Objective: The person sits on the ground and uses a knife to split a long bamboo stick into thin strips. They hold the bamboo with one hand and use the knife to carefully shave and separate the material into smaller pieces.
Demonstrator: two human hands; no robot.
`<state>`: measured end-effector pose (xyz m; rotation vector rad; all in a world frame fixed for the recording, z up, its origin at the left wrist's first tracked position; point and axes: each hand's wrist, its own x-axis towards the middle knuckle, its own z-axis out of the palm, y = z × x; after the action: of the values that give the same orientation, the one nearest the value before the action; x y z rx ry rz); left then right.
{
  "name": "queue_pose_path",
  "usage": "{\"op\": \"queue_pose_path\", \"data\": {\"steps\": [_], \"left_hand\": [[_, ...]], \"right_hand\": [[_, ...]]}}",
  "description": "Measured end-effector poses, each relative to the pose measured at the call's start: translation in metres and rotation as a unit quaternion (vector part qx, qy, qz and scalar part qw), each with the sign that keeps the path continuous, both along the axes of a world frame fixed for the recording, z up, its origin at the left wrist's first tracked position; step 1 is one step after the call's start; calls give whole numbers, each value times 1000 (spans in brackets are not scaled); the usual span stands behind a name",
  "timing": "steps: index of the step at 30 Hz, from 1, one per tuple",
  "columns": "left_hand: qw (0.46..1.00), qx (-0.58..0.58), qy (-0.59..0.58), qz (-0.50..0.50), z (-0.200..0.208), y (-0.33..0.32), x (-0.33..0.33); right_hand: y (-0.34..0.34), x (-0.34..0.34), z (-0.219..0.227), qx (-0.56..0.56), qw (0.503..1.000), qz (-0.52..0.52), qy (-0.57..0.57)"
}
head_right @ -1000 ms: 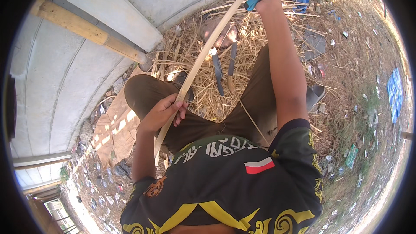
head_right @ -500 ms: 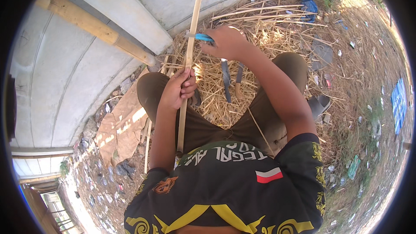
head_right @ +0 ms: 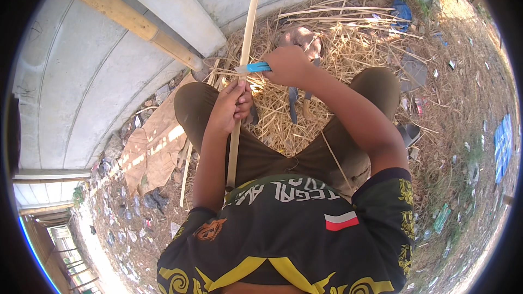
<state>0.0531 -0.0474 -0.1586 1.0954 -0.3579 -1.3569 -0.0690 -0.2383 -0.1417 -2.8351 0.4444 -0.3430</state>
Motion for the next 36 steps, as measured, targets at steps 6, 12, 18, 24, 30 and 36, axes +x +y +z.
{"op": "queue_pose_path", "data": {"steps": [6,12,18,24,30,36], "left_hand": [[1000,-11,-12,11,4,-2,-9],[1000,-7,-1,-14,24,-6,-31],[996,16,-57,-72,41,-5,-45],[985,24,-99,-136,45,22,-72],[975,15,-114,-190,62,16,-70],[969,-105,-200,-106,103,56,-58]], "right_hand": [[0,17,-24,-68,993,-93,31],[-33,25,11,9,971,-237,-12],[-87,2,23,-62,943,-320,-73],[-134,-38,49,7,874,-467,-135],[-157,-72,71,67,812,-562,-141],[-152,-85,62,30,835,-487,-254]]}}
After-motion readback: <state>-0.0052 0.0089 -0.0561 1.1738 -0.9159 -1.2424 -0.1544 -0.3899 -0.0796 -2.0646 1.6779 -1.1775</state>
